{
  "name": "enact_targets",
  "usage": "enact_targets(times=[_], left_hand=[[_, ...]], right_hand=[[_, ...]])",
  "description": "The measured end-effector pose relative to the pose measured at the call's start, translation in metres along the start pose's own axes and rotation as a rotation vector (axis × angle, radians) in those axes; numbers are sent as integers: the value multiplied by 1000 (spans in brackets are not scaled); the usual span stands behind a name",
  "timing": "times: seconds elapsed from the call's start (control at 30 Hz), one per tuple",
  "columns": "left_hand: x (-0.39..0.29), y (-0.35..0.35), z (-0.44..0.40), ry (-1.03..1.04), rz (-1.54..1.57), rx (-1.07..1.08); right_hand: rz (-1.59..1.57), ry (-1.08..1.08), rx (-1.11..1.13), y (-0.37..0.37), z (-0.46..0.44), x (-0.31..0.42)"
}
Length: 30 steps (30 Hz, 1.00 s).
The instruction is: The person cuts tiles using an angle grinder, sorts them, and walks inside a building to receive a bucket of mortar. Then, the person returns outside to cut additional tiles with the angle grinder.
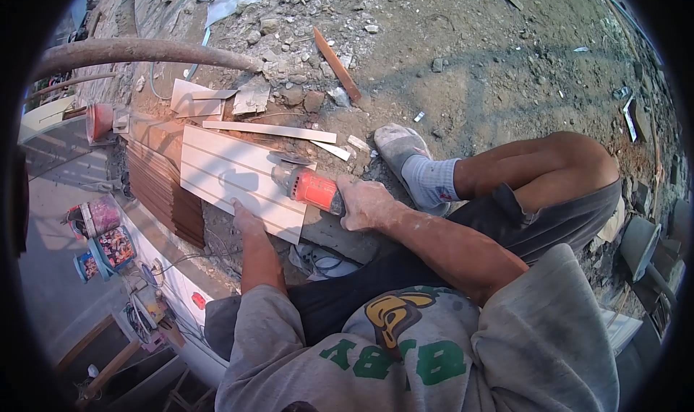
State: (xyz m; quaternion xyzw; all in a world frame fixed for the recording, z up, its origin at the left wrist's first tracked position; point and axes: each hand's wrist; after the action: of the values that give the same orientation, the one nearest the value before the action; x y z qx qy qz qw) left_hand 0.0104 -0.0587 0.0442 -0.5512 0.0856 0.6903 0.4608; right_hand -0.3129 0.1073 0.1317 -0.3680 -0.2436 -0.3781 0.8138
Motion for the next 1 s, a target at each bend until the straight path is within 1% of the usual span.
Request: enact_targets(times=[0.17, 0.23, 0.33, 0.47, 0.53, 0.57, 0.63, 0.67, 0.7, 0.77, 0.8, 0.87, 0.9, 0.97, 1.0], left_hand=[[-6, -2, 6, -7, -97, -52], [4, -2, -6, 33, 5, -15], [4, -2, -6, 43, 4, -1], [1, 3, -1, 75, -5, -97], [-19, 6, 22, -35, -435, -239], [-16, 9, 20, -46, -419, -254], [-8, 8, 14, 5, -434, -334], [-8, 8, 18, 43, -454, -338], [-8, 8, 17, 34, -438, -355], [-8, 12, 18, 215, -369, -311], [-13, 17, 25, 210, -355, -320], [-21, 25, 39, 401, -624, -367], [-22, 27, 42, 398, -611, -375], [-24, 35, 53, 725, -412, 24], [-31, 43, 73, 724, -387, 20]], right_hand=[[-9, 5, 19, -3, 3, 4], [-27, 10, 28, -8, 9, 2], [-6, 44, 49, -10, 14, 2], [4, 47, 48, -14, 12, 6], [-4, 26, -42, -14, 9, 7], [15, 12, -33, -19, 10, 10], [-61, 133, -49, -32, 9, 19], [-84, 140, -78, -36, 6, 18], [-72, 138, -120, -38, 2, 14], [-139, 144, -187, -46, -2, 11], [-127, 133, -187, -49, -5, 10], [-149, 135, -326, -51, -11, 8], [-140, 122, -329, -52, -13, 9], [-251, 144, -353, -54, -16, 10], [-272, 104, -385, -53, -20, 8]])
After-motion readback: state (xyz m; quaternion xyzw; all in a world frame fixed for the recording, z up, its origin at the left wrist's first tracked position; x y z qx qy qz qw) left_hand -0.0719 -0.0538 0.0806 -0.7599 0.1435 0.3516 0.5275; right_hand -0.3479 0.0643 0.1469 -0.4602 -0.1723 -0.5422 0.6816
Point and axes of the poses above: each hand's wrist, its own z-axis away from the middle knuckle, its own y-axis out of the palm, x = y × z, and after that the axes turned 5 degrees about y, right-handed
